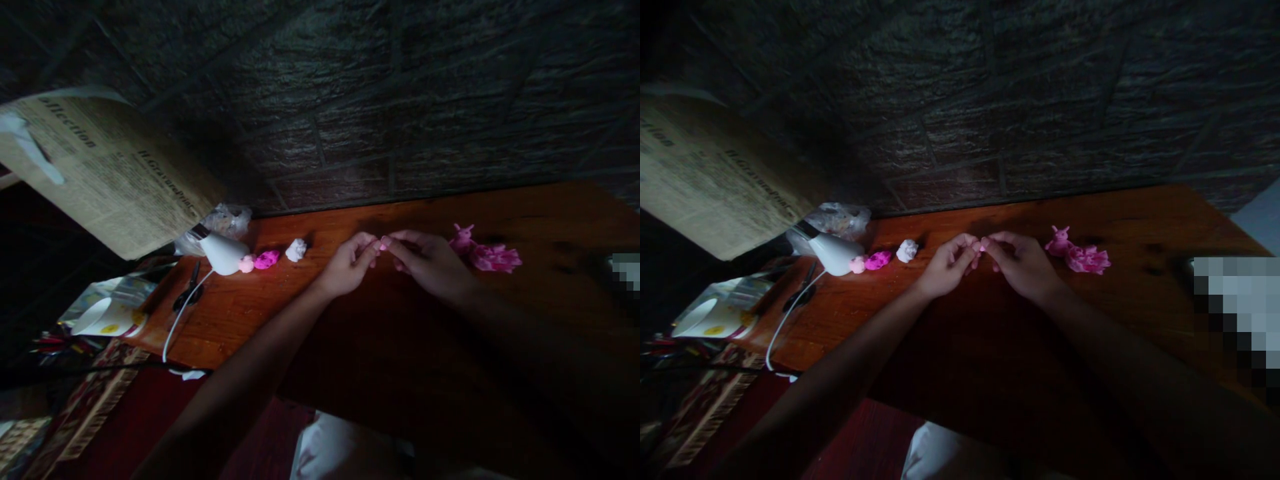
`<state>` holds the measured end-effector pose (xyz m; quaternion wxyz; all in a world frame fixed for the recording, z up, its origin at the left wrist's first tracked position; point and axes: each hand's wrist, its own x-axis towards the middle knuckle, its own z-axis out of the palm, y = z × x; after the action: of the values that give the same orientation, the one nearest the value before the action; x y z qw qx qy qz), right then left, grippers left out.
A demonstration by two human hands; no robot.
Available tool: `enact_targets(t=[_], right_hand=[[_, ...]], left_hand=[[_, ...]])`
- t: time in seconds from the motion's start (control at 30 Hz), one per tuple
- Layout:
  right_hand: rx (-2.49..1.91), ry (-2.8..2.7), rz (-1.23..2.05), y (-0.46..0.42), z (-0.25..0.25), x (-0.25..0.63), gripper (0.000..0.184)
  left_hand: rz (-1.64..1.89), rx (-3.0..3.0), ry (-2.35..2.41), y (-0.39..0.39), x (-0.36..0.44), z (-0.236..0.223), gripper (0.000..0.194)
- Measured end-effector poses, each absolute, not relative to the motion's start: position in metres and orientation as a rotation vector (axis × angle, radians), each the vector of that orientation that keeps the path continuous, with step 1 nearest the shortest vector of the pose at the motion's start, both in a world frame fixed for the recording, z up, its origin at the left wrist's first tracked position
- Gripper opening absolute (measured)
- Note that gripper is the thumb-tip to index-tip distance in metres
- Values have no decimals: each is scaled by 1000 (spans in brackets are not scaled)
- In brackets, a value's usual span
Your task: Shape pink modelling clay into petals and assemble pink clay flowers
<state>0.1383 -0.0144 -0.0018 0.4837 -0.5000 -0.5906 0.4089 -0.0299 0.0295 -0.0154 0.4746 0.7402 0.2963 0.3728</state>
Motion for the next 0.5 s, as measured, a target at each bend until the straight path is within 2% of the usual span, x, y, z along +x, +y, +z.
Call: enact_targets(t=[0.23,0.5], right_hand=[[-1242,-1487,957,-14,-3,141,54],[-1196,-1306,1072,-12,-6,139,51]], left_hand=[[950,1738,715,30,-29,-15,33],[978,1734,702,33,-30,-16,26]])
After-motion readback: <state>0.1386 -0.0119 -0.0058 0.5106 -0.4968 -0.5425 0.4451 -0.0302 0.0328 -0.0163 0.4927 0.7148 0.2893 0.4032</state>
